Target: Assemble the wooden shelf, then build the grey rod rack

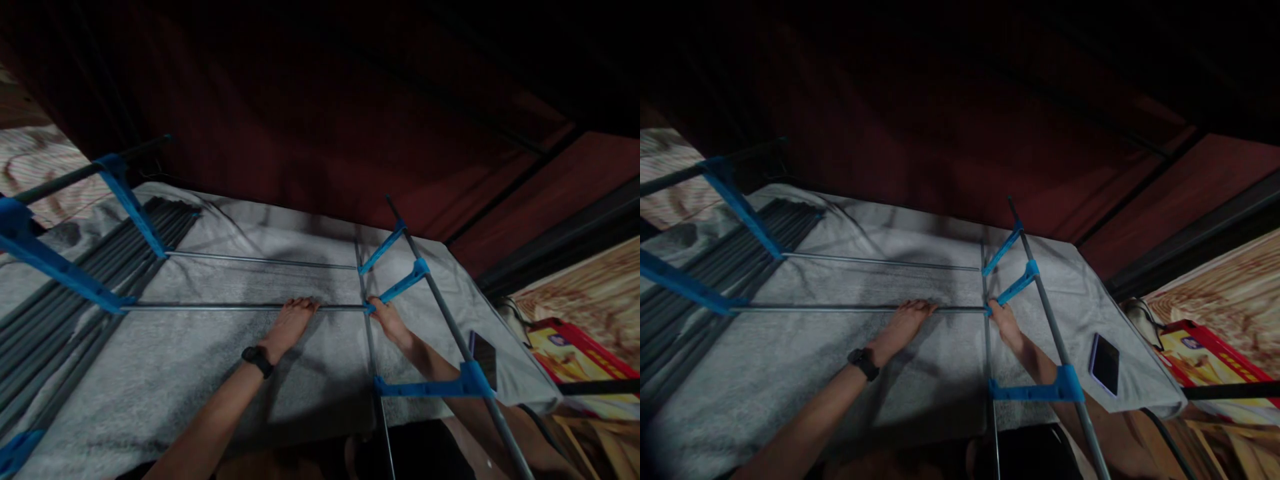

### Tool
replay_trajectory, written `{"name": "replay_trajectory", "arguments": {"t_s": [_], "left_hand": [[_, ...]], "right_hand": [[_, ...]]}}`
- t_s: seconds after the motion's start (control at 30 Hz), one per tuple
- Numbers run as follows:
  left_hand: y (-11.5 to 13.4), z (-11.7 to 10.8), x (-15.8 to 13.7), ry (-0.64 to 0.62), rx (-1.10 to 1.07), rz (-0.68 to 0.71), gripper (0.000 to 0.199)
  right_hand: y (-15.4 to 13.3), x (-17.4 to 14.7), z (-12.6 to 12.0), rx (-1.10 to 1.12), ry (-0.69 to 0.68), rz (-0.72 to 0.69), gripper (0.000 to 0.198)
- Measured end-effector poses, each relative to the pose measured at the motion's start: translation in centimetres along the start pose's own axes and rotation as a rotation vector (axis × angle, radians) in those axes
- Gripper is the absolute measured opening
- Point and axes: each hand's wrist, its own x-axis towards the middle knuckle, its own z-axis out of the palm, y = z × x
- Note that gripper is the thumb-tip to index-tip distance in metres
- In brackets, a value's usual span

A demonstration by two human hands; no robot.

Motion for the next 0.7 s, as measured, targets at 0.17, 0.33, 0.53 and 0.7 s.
{"name": "replay_trajectory", "arguments": {"t_s": [0.17,0.33,0.53,0.7], "left_hand": [[-0.3,0.6,-0.3,0.013,-0.024,-0.001,0.046],[-0.7,1.4,-0.4,0.008,-0.006,0.006,0.05],[-0.5,1.4,-0.3,-0.004,0.011,-0.007,0.054],[-0.4,1.1,-0.1,-0.024,0.015,0.012,0.054]], "right_hand": [[0.2,-0.3,0.4,0.024,0.031,0.029,0.041],[0.1,-0.3,0.9,0.038,0.058,0.034,0.04],[0.1,-0.4,1.5,0.047,0.111,0.047,0.039],[0.3,-0.4,1.8,0.067,0.089,0.04,0.039]]}}
